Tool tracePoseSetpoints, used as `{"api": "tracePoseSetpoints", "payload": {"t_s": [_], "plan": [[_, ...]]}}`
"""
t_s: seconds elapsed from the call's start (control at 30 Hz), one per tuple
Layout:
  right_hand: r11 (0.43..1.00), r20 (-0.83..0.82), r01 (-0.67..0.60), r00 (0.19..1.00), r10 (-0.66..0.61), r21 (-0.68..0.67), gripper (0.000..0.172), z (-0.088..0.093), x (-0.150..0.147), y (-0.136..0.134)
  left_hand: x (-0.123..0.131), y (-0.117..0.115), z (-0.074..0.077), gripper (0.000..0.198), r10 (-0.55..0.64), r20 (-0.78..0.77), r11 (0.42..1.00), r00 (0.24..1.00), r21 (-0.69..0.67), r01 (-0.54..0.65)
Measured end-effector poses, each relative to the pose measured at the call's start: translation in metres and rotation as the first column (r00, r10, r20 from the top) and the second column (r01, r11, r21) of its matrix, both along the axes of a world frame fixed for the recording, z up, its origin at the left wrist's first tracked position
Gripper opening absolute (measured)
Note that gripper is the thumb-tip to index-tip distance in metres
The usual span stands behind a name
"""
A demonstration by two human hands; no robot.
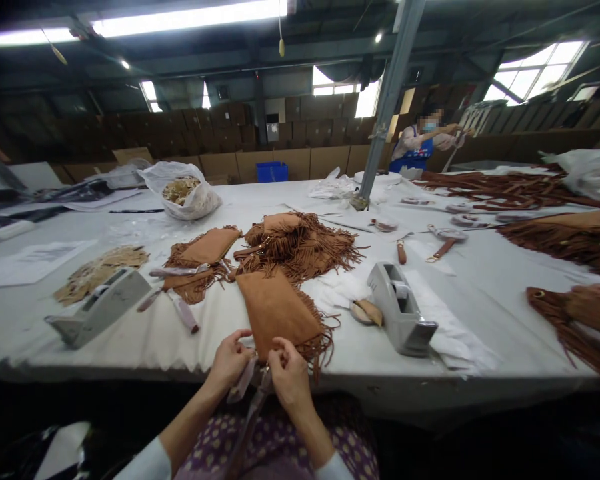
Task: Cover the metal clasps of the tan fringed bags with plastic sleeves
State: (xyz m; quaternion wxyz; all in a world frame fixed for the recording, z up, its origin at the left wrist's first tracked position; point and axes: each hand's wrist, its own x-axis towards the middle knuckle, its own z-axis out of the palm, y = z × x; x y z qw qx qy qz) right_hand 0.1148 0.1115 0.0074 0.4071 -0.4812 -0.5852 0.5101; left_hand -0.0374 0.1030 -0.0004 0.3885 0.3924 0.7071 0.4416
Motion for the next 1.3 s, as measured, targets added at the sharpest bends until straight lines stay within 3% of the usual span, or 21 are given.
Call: {"api": "tracePoseSetpoints", "payload": {"t_s": [0.07, 0.17, 0.23, 0.5, 0.67, 0.8, 0.87, 0.97, 1.03, 1.13, 1.23, 1.3], "plan": [[0.982, -0.073, -0.012, 0.997, -0.002, -0.187, 0.035, -0.004, -0.002, -0.01, -0.003, 0.003, -0.002, 0.042, -0.006, 0.047, 1.0, 0.999, -0.003, 0.007], [0.875, -0.175, -0.094, 0.984, 0.01, -0.475, 0.045, -0.007, -0.011, -0.024, -0.005, 0.005, -0.002, 0.047, -0.054, 0.151, 0.998, 0.987, -0.022, 0.057], [0.813, -0.234, -0.103, 0.971, -0.042, -0.573, 0.047, -0.005, -0.019, -0.028, -0.006, 0.005, 0.001, 0.05, -0.087, 0.218, 0.995, 0.972, -0.027, 0.095], [0.726, -0.253, 0.001, 0.937, -0.241, -0.687, 0.04, 0.005, -0.053, -0.02, -0.015, 0.003, 0.008, 0.054, -0.149, 0.309, 0.988, 0.939, 0.009, 0.154], [0.714, -0.258, 0.052, 0.912, -0.319, -0.698, 0.036, -0.001, -0.058, -0.019, -0.022, 0.003, 0.005, 0.05, -0.139, 0.253, 0.99, 0.957, 0.025, 0.137], [0.709, -0.267, 0.054, 0.904, -0.334, -0.703, 0.035, -0.004, -0.058, -0.02, -0.03, -0.012, 0.011, 0.045, -0.104, 0.135, 0.994, 0.985, -0.014, 0.107], [0.715, -0.27, 0.061, 0.901, -0.339, -0.696, 0.036, -0.006, -0.059, -0.022, -0.031, -0.022, 0.016, 0.047, -0.177, 0.139, 0.977, 0.974, -0.099, 0.191], [0.753, -0.265, 0.068, 0.912, -0.313, -0.655, 0.042, -0.009, -0.063, -0.025, -0.029, -0.03, 0.02, 0.049, -0.272, 0.349, 0.913, 0.897, -0.201, 0.355], [0.797, -0.237, 0.051, 0.942, -0.239, -0.602, 0.044, -0.009, -0.063, -0.029, -0.028, -0.029, 0.02, 0.046, -0.25, 0.419, 0.907, 0.873, -0.214, 0.363], [0.874, -0.091, 0.043, 0.991, -0.099, -0.484, 0.046, -0.008, -0.051, -0.035, -0.028, -0.026, 0.019, 0.042, -0.222, 0.395, 0.926, 0.891, -0.199, 0.319], [0.963, 0.102, 0.113, 0.991, -0.09, -0.246, 0.045, -0.007, -0.03, -0.043, -0.029, -0.029, 0.019, 0.041, -0.237, 0.419, 0.927, 0.877, -0.173, 0.333], [0.973, 0.147, 0.12, 0.985, -0.092, -0.196, 0.042, -0.006, -0.018, -0.047, -0.027, -0.035, 0.019, 0.042, -0.251, 0.463, 0.92, 0.85, -0.16, 0.358]]}}
